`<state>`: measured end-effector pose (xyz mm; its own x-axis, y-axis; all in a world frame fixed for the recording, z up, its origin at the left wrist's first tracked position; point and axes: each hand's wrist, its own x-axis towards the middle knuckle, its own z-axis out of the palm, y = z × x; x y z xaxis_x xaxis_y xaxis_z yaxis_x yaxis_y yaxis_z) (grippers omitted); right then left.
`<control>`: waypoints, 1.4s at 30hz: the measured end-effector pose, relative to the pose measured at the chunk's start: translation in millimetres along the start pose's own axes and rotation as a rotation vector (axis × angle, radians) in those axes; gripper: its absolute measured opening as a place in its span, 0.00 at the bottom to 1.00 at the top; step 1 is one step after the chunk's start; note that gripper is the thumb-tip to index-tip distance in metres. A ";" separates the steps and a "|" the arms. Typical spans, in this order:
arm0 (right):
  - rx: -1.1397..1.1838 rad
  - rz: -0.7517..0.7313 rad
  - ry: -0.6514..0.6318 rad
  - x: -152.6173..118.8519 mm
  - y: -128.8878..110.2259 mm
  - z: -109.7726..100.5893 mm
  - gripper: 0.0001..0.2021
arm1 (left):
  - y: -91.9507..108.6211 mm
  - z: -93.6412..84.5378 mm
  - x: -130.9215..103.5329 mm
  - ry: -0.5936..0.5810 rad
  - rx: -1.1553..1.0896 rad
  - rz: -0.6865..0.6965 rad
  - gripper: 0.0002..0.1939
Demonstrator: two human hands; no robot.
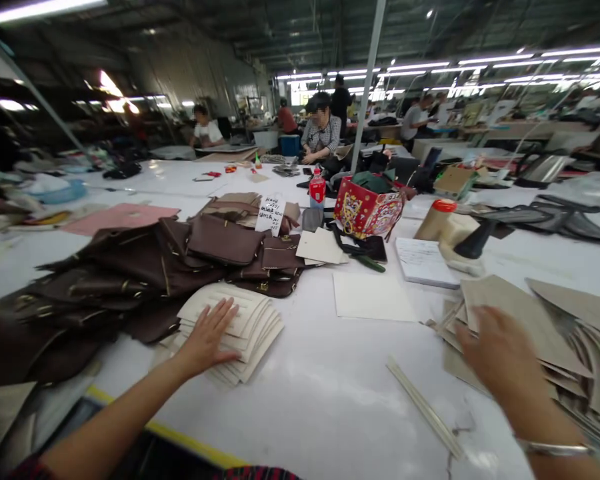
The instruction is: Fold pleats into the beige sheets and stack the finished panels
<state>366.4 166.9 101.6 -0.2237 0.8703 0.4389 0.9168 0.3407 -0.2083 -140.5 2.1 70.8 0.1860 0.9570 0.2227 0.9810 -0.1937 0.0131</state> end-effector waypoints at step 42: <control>0.594 0.203 -0.383 13.0 -91.0 104.1 0.10 | 195.9 79.5 202.6 -0.493 -1.849 -0.822 0.02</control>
<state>245.7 184.2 35.3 -0.2680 0.9630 0.0274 0.6429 0.1999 -0.7394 93.9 175.2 41.0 0.1372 0.8184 -0.5580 -0.3121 0.5704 0.7598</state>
